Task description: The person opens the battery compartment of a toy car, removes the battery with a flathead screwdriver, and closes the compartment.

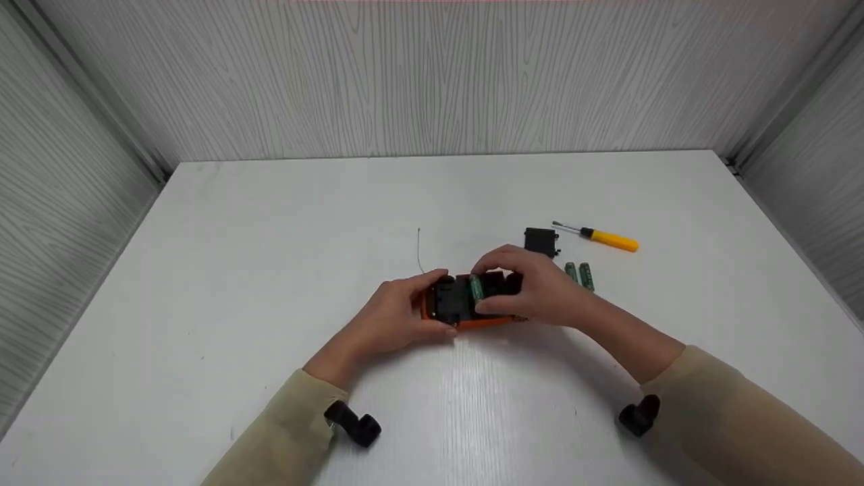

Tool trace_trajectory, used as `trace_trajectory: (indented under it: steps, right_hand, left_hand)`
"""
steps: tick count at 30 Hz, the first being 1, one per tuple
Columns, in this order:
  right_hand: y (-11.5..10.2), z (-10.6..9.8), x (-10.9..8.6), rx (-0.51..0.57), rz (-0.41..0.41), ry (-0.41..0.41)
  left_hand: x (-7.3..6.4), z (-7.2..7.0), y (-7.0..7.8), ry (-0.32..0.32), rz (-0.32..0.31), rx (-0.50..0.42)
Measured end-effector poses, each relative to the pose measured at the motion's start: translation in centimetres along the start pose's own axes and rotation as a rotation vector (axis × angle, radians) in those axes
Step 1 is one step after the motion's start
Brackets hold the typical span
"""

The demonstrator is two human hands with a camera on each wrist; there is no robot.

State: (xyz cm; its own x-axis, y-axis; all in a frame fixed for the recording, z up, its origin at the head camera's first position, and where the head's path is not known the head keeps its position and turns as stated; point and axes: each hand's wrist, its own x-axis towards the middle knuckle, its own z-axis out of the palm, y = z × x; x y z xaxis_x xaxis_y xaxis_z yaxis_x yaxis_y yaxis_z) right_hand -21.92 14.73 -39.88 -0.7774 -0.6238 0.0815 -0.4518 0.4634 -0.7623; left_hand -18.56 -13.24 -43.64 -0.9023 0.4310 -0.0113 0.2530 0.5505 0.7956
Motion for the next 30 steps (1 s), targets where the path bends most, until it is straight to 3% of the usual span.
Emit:
trace_trajectory:
  steps: [14, 23, 30]
  right_hand:
    - [-0.4, -3.1, -1.5, -0.001, 0.068, 0.076]
    - [0.9, -5.6, -3.1, -0.015, 0.067, 0.128]
    - [2.4, -7.8, -5.0, -0.109, 0.132, 0.178]
  left_hand:
    - [0.1, 0.1, 0.1, -0.004, -0.031, -0.015]
    - [-0.1, 0.1, -0.2, 0.001, -0.030, -0.014]
    - [0.0, 0.0, -0.2, -0.006, -0.018, -0.008]
